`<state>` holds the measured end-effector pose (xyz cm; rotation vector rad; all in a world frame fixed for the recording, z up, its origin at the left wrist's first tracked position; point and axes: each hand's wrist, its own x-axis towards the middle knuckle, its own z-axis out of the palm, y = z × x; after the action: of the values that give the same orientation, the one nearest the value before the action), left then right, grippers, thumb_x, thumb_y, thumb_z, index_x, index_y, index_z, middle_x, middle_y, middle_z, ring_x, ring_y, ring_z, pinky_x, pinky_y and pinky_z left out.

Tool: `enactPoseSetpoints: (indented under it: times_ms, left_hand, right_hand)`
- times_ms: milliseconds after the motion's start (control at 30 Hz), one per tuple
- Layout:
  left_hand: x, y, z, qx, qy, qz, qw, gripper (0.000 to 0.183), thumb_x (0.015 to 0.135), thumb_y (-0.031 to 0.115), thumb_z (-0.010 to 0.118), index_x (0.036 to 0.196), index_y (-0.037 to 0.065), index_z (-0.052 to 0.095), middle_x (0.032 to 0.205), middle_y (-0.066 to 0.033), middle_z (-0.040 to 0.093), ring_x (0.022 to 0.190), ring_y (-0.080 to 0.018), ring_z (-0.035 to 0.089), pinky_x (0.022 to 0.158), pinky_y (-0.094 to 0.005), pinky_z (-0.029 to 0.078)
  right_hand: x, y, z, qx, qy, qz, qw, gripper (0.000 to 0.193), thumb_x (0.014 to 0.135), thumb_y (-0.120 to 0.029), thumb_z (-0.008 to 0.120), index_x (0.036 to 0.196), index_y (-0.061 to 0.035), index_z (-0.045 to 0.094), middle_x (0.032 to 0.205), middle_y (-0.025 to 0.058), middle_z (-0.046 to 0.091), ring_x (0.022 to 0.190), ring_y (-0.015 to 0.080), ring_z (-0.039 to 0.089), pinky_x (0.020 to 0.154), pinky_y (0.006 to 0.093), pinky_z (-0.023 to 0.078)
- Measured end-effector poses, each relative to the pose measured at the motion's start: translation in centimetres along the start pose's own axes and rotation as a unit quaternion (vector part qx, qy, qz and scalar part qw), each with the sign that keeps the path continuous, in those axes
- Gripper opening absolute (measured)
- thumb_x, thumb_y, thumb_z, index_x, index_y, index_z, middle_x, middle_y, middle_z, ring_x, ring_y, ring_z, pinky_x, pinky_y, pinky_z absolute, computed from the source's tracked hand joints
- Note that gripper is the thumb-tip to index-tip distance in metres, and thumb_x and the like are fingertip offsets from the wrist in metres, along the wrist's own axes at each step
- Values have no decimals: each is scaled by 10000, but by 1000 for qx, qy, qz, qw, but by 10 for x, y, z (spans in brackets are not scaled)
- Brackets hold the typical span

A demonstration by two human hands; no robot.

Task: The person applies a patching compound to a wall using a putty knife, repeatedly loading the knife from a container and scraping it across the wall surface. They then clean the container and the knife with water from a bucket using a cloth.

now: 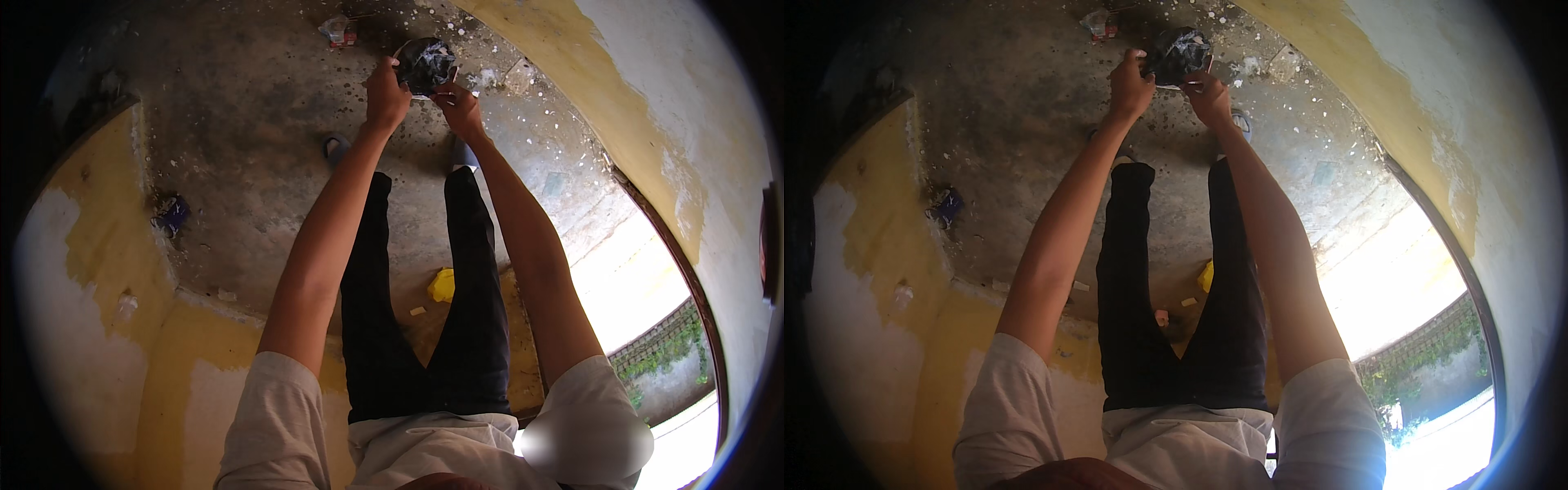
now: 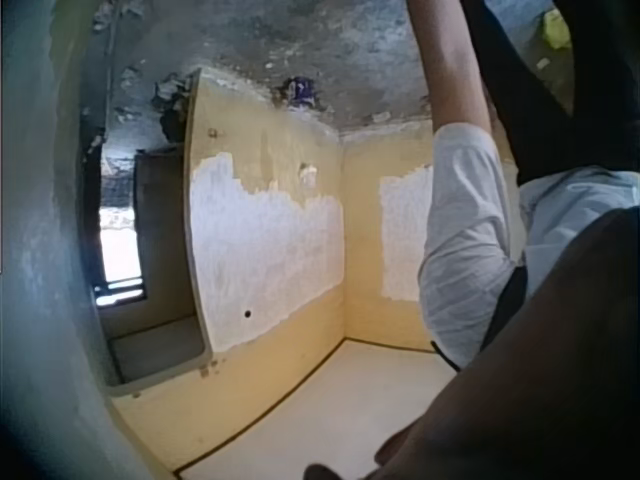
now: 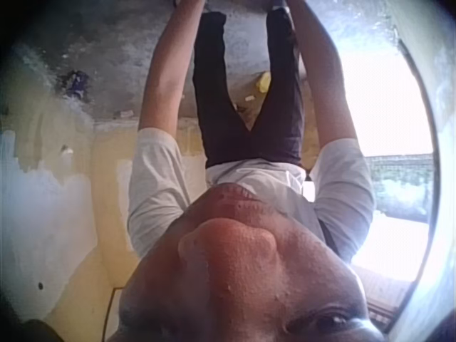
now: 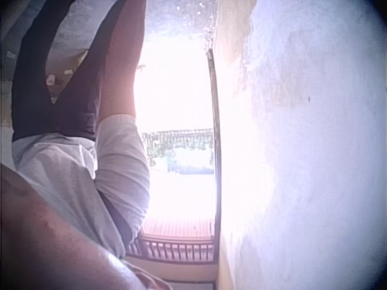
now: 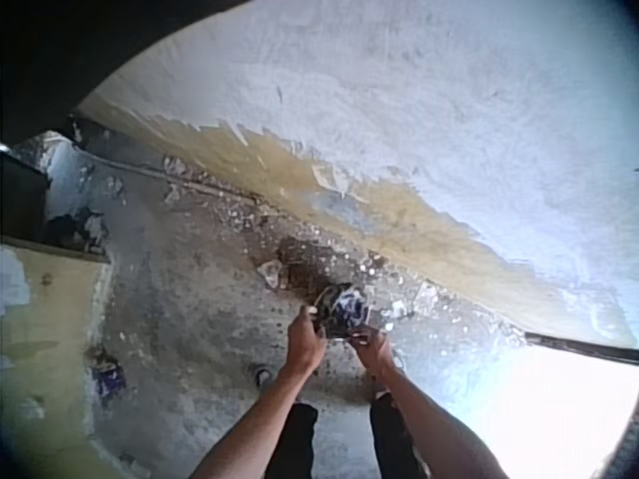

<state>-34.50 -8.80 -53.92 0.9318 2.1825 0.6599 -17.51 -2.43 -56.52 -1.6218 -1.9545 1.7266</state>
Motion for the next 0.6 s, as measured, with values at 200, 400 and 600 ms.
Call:
enactPoseSetpoints:
  times_ms: [200,400,600]
  left_hand:
    - [0,-7,0,-208,-4,-42,977,490,779,7,744,1220,-20,533,1100,-200,673,978,-285,707,800,-381,566]
    - [-8,-12,-2,-202,-45,-55,977,453,833,55,757,1232,-3,550,989,-118,700,948,-235,714,787,-349,558]
    - [-9,-11,-1,-140,-42,-39,988,285,871,62,726,1110,-29,600,931,-123,709,870,-212,714,752,-349,548]
  right_hand:
    - [5,12,-7,192,-54,43,979,246,907,-86,693,1122,17,632,1047,81,695,983,162,671,914,287,535]
    - [5,21,-9,367,-96,103,920,243,938,-58,645,1170,-14,587,1083,68,663,1037,181,655,996,318,535]
    - [6,15,-9,240,-66,65,966,213,918,-78,663,1114,-2,627,1104,96,679,997,176,682,897,318,568]
